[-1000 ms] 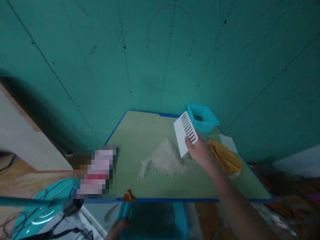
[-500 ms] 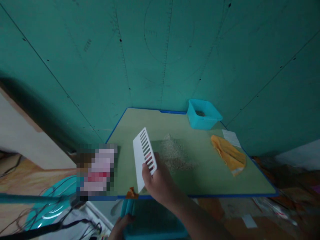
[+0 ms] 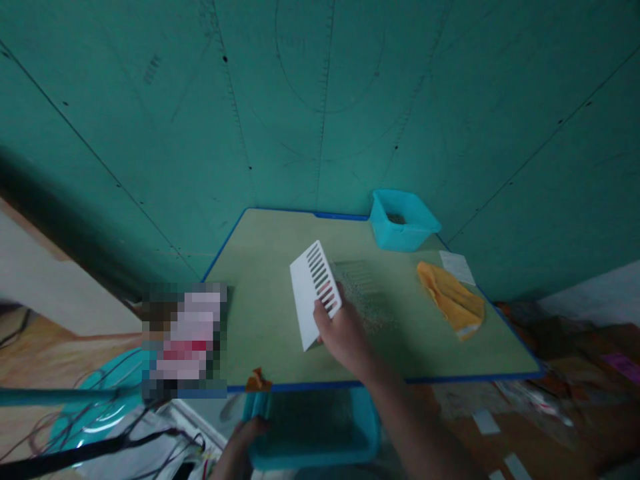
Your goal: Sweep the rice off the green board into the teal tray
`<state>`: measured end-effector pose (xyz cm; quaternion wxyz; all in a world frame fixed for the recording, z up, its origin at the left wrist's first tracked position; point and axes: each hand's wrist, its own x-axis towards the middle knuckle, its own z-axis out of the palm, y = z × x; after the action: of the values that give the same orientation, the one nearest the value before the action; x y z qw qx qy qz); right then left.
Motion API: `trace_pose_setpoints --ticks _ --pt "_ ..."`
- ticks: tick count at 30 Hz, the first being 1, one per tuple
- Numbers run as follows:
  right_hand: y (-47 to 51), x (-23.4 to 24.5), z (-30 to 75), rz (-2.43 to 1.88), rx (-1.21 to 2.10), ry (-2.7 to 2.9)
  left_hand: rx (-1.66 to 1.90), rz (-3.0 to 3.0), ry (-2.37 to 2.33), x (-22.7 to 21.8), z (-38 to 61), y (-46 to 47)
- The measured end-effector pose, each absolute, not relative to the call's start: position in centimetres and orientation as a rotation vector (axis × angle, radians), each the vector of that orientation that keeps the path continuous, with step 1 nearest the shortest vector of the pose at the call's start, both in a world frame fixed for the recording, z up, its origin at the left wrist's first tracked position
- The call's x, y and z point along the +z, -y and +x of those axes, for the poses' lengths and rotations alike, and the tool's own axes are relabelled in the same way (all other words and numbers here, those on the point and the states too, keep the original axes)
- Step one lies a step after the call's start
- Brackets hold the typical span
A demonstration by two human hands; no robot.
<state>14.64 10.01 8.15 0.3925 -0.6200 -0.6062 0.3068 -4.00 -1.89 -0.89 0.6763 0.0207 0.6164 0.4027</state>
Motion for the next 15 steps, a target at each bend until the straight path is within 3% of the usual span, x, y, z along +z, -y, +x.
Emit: trace_pose_setpoints --ticks 15 --pt "-10.5 8.1 18.3 -1.623 0.774 1.368 0.884 0.082 -1.300 -0.1 -3.3 1.4"
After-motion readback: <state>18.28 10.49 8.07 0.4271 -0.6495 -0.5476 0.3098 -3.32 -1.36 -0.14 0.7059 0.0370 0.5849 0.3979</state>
